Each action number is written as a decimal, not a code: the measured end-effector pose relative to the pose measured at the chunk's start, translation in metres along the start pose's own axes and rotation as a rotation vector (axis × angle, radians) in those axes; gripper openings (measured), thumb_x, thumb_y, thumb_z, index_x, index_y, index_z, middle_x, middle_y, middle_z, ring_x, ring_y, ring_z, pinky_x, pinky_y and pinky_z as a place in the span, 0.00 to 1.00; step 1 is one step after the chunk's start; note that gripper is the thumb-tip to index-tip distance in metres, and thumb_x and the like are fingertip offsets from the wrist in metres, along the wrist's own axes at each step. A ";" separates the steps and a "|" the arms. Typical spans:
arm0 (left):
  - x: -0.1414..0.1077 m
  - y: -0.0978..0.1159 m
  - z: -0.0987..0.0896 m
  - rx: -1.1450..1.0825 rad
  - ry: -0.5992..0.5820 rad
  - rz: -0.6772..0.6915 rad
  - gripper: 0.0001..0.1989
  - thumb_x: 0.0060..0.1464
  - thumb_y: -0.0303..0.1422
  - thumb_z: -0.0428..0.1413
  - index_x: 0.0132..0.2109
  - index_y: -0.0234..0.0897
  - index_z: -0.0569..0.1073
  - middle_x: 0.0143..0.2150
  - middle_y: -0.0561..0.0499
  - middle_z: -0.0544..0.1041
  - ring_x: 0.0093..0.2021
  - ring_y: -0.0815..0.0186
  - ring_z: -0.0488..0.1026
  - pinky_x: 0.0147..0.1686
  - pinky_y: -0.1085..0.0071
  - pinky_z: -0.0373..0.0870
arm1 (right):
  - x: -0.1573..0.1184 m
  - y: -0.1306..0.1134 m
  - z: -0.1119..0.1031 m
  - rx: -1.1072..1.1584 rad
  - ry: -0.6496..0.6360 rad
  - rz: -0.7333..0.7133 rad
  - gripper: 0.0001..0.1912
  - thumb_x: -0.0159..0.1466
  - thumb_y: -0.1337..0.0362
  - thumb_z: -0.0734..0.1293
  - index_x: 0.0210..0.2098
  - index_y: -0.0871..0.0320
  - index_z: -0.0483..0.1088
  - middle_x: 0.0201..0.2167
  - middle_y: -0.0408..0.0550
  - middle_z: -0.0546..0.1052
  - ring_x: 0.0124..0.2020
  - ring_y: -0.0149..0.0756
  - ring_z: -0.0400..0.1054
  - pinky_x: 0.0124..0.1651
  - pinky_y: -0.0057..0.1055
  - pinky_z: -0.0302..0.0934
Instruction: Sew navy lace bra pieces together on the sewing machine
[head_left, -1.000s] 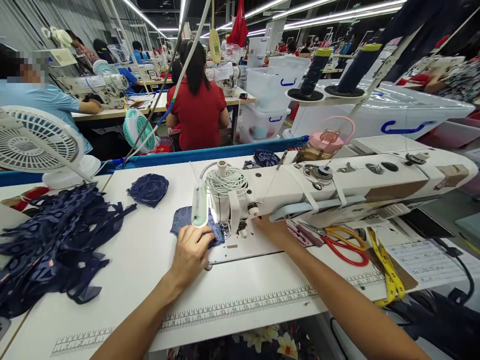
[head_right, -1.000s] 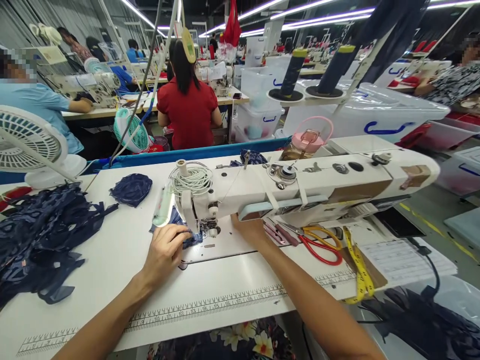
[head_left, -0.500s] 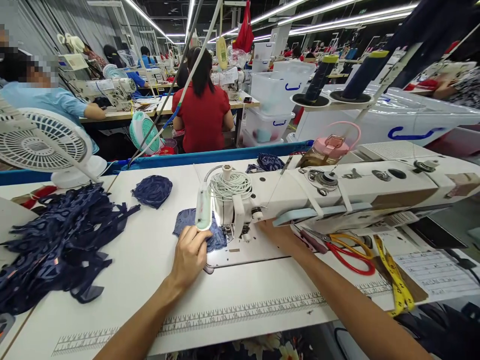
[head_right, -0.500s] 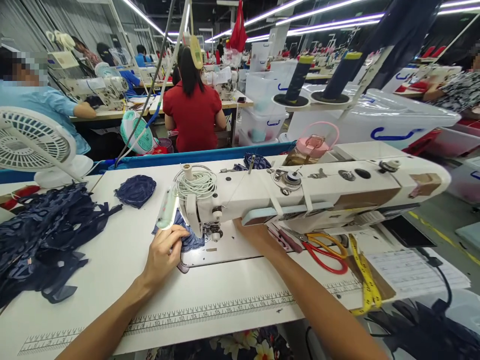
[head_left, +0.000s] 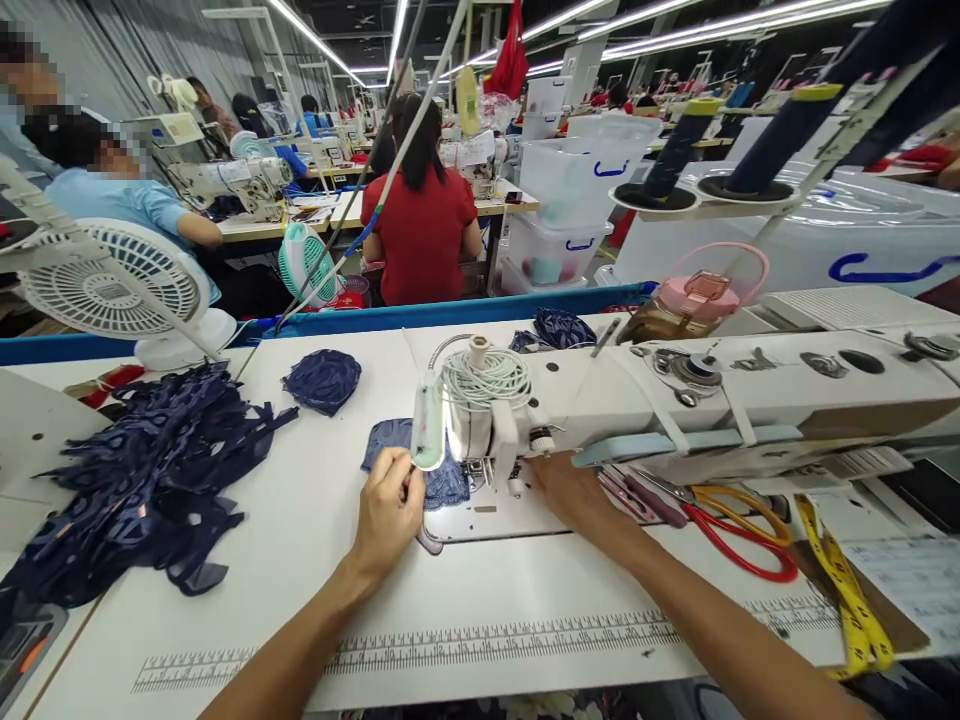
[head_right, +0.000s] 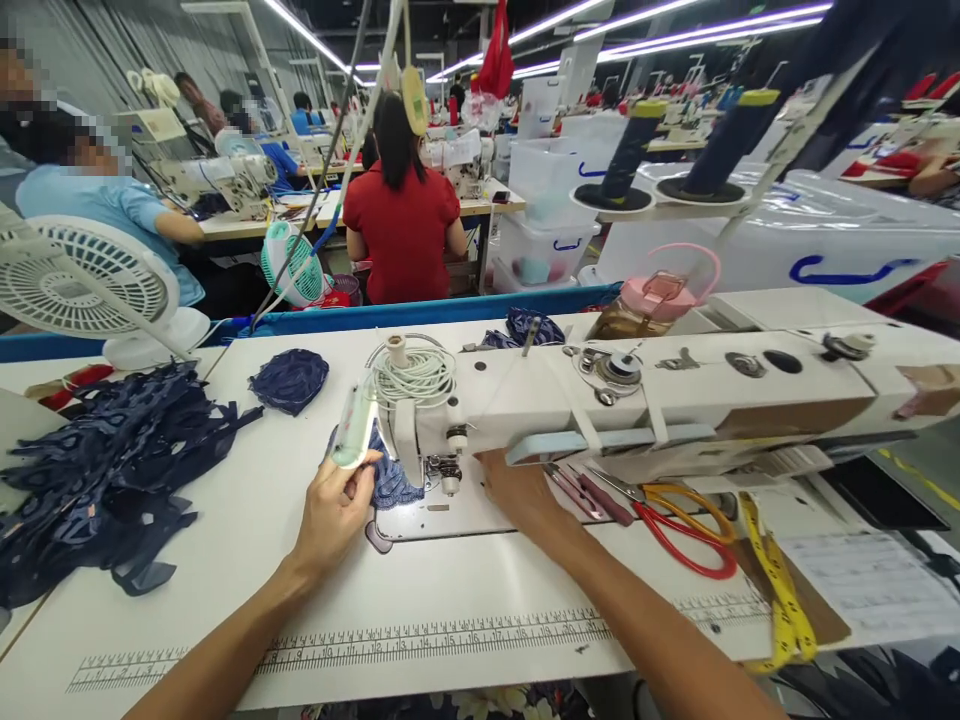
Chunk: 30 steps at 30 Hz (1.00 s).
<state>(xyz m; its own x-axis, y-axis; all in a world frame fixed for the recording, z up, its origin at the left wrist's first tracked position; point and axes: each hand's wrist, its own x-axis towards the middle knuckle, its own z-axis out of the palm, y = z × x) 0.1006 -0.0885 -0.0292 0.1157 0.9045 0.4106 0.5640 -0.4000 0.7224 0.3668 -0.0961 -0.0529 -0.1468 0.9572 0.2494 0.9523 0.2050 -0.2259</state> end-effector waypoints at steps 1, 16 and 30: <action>0.001 0.002 -0.001 -0.052 -0.027 -0.089 0.09 0.60 0.31 0.50 0.38 0.37 0.74 0.34 0.52 0.68 0.26 0.71 0.64 0.27 0.73 0.65 | -0.006 -0.006 -0.001 0.007 0.018 -0.051 0.10 0.71 0.67 0.57 0.40 0.63 0.69 0.29 0.46 0.71 0.24 0.30 0.65 0.27 0.27 0.62; -0.001 0.016 -0.002 -0.703 -0.677 -0.629 0.20 0.53 0.49 0.58 0.33 0.34 0.68 0.17 0.62 0.58 0.17 0.77 0.52 0.17 0.80 0.49 | -0.017 -0.069 -0.001 0.094 0.314 -0.587 0.11 0.68 0.75 0.58 0.45 0.63 0.70 0.40 0.54 0.78 0.39 0.35 0.74 0.39 0.28 0.68; -0.006 0.013 0.006 -0.535 -0.613 -0.474 0.14 0.58 0.42 0.53 0.34 0.34 0.70 0.21 0.59 0.61 0.19 0.75 0.58 0.18 0.78 0.55 | -0.015 -0.075 -0.001 0.619 -0.014 -0.147 0.08 0.67 0.65 0.60 0.34 0.56 0.70 0.21 0.38 0.73 0.19 0.27 0.64 0.22 0.22 0.59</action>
<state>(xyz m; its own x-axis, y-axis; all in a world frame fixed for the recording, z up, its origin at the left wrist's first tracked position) 0.1123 -0.0984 -0.0253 0.4665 0.8496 -0.2459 0.2293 0.1524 0.9614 0.2978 -0.1259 -0.0383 -0.2719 0.9117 0.3080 0.5913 0.4108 -0.6940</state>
